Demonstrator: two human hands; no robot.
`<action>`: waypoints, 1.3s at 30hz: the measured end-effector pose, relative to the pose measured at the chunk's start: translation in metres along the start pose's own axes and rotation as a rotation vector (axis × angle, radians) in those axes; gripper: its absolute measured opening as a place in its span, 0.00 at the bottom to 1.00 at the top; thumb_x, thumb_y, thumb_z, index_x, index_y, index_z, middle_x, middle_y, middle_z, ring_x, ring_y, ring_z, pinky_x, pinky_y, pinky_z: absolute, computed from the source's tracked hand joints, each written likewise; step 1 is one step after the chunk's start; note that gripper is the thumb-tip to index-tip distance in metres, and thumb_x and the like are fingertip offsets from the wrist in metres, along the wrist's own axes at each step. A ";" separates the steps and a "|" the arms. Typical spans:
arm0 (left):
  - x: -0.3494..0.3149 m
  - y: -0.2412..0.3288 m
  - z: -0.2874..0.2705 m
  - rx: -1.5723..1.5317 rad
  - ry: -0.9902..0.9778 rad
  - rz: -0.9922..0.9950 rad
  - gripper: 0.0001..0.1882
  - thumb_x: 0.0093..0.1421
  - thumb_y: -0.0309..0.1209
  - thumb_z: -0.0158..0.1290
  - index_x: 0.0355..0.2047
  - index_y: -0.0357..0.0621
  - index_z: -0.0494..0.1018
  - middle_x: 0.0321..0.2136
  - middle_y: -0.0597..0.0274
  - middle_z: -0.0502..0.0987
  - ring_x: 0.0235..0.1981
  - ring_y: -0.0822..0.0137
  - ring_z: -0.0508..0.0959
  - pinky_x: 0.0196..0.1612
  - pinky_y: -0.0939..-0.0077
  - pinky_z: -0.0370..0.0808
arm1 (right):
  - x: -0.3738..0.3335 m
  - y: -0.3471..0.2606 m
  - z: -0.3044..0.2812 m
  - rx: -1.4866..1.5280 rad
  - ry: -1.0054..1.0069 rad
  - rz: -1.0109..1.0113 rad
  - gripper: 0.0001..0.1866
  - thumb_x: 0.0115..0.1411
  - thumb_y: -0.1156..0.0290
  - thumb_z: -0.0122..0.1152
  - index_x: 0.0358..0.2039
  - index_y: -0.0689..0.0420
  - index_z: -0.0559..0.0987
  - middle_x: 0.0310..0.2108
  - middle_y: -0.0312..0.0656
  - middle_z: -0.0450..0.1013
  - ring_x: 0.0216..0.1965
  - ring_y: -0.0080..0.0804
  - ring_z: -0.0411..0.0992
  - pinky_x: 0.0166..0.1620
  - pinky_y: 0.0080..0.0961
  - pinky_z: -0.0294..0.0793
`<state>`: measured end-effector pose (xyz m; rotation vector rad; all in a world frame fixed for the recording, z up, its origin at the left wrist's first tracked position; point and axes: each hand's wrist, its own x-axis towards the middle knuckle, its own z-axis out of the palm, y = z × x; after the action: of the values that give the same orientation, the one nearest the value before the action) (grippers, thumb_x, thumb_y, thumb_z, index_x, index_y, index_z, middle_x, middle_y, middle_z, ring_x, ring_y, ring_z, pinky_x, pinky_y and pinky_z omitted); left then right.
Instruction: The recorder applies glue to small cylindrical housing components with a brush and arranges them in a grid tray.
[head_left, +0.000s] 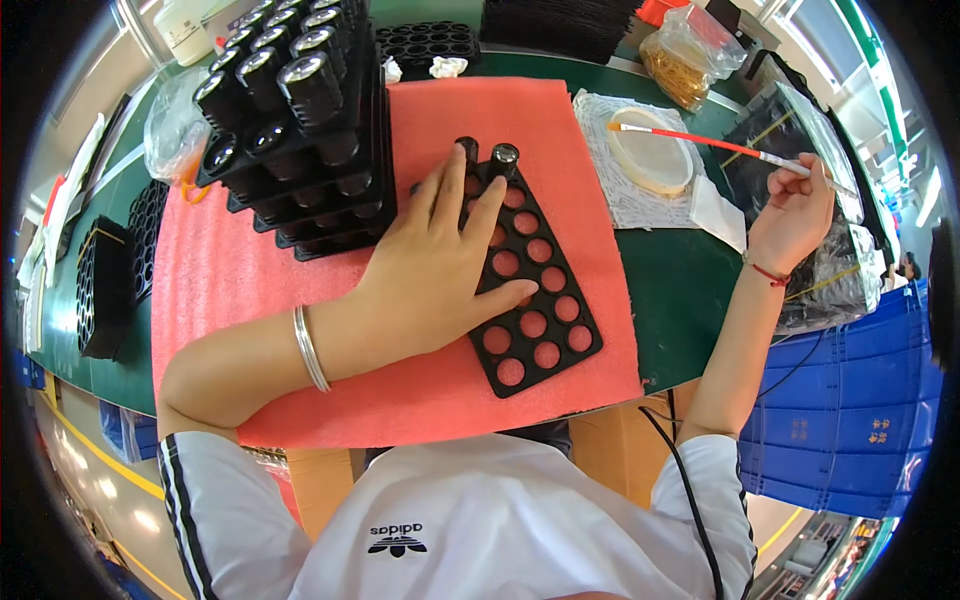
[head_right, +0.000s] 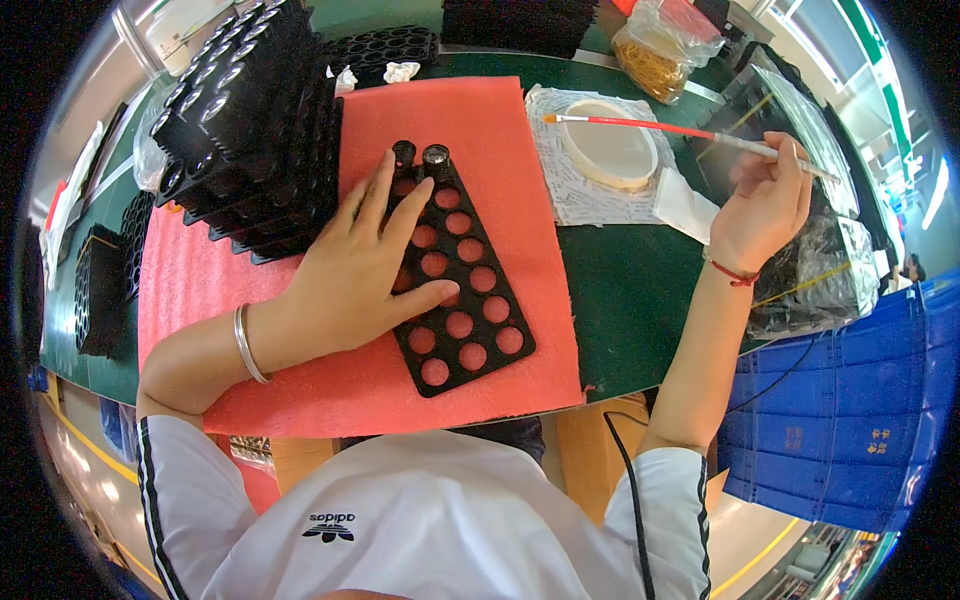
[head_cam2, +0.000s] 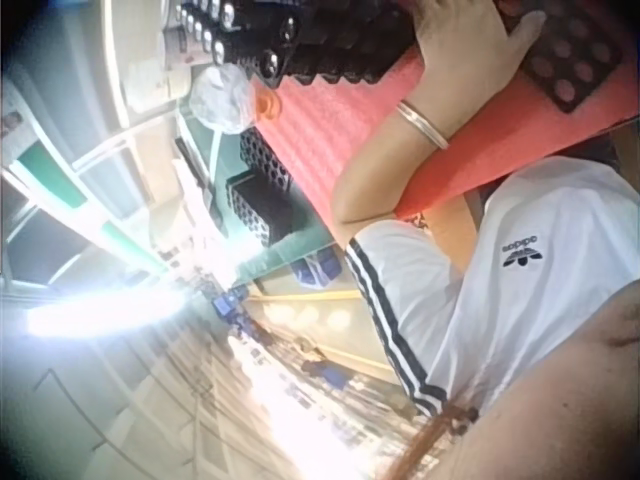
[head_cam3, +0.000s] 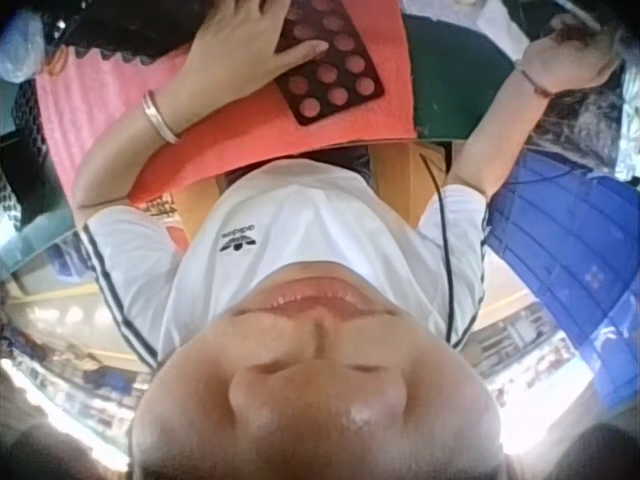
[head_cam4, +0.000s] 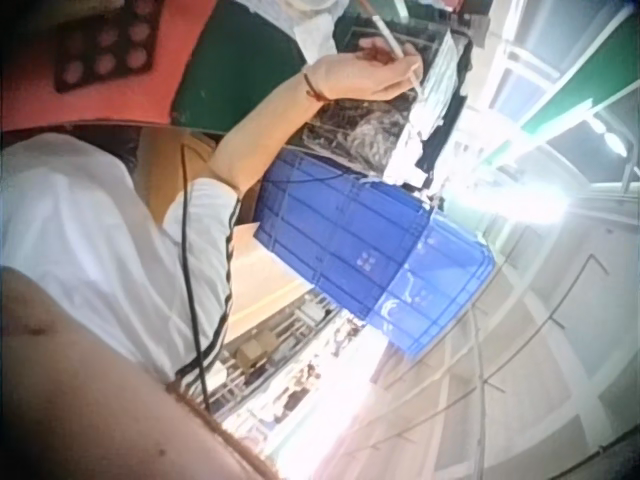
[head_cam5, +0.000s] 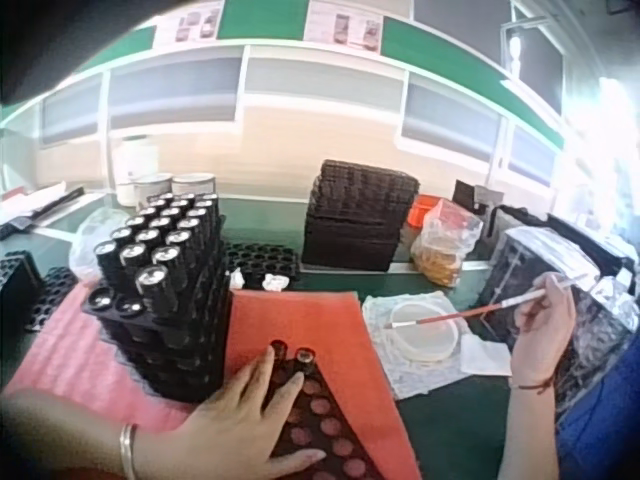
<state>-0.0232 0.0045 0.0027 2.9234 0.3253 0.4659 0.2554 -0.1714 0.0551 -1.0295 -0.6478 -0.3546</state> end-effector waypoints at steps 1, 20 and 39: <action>0.001 -0.001 0.003 -0.032 -0.023 -0.008 0.42 0.51 0.52 0.50 0.57 0.34 0.51 0.57 0.30 0.44 0.56 0.37 0.53 0.58 0.54 0.53 | 0.000 0.000 -0.001 0.005 -0.007 -0.001 0.09 0.58 0.69 0.48 0.30 0.62 0.73 0.20 0.37 0.68 0.19 0.20 0.64 0.21 0.15 0.59; 0.020 -0.014 0.020 -0.170 0.096 -0.060 0.43 0.53 0.49 0.50 0.58 0.32 0.45 0.57 0.37 0.46 0.59 0.43 0.50 0.60 0.60 0.51 | -0.001 -0.004 0.001 0.019 0.002 -0.003 0.10 0.58 0.69 0.48 0.29 0.63 0.73 0.18 0.37 0.68 0.18 0.20 0.63 0.21 0.15 0.59; 0.008 -0.005 0.008 -0.048 0.045 -0.037 0.35 0.51 0.45 0.53 0.52 0.36 0.55 0.50 0.37 0.56 0.52 0.42 0.59 0.54 0.57 0.61 | 0.003 -0.002 -0.005 0.004 0.020 -0.069 0.08 0.57 0.72 0.50 0.29 0.64 0.73 0.24 0.38 0.70 0.20 0.19 0.64 0.22 0.15 0.62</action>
<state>-0.0142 0.0102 -0.0034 2.8593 0.3678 0.5274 0.2580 -0.1765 0.0565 -1.0001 -0.6668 -0.4231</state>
